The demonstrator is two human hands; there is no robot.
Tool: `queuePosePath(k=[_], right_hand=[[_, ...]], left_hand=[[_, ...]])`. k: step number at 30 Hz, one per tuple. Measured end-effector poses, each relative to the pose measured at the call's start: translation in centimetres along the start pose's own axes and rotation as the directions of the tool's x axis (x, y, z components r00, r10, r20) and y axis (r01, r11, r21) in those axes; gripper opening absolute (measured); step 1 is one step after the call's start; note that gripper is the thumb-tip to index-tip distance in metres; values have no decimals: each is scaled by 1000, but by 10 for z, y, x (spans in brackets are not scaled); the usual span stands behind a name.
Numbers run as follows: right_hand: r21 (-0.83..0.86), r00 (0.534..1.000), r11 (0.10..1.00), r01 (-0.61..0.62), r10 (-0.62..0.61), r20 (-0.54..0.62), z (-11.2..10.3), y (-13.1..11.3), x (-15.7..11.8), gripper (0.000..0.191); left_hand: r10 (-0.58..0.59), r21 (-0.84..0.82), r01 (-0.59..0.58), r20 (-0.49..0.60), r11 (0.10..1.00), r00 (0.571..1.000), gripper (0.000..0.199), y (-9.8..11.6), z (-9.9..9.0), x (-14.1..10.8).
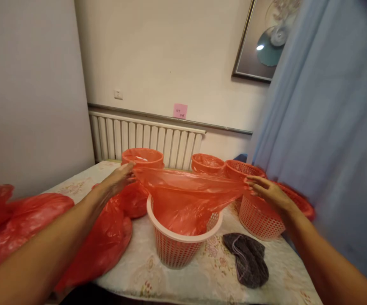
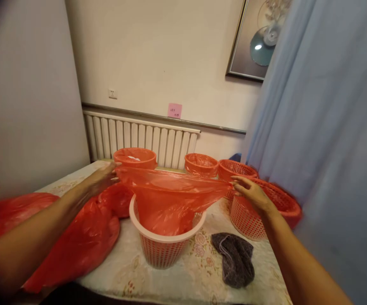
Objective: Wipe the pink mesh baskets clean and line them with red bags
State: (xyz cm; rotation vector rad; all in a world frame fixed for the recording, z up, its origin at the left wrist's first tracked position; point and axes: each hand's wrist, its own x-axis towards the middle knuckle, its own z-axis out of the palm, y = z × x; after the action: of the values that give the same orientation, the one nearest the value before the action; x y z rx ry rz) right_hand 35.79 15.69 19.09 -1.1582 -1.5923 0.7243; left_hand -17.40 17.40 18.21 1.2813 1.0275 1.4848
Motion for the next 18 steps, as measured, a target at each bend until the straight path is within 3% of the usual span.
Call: queuePosePath(k=[2, 3, 6, 9, 11, 14, 18], right_hand=[[43, 999, 999, -3, 2, 35, 1, 9, -7, 59], [69, 998, 998, -9, 5, 59, 2, 13, -10, 63], [116, 997, 993, -21, 12, 76, 13, 23, -14, 75], [162, 1000, 987, -18, 17, 8, 30, 28, -12, 83], [211, 1000, 978, 6, 0, -30, 42, 27, -8, 86], [236, 995, 968, 86, -73, -62, 56, 21, -3, 84], [-31, 972, 986, 161, -164, -169, 66, 10, 1, 69]], left_hand=[[15, -45, -4, 227, 999, 974, 58, -3, 1, -13], [10, -45, 3, 287, 999, 958, 63, -5, 3, -19], [-8, -28, 20, 362, 999, 932, 77, -11, 11, -33], [25, -38, -10, 406, 999, 914, 81, -19, 22, -39], [50, -39, -38, 383, 999, 922, 77, -25, 29, -40], [119, -34, -115, 225, 993, 967, 73, -33, 39, -39], [224, -62, -222, 26, 973, 974, 70, -42, 50, -35]])
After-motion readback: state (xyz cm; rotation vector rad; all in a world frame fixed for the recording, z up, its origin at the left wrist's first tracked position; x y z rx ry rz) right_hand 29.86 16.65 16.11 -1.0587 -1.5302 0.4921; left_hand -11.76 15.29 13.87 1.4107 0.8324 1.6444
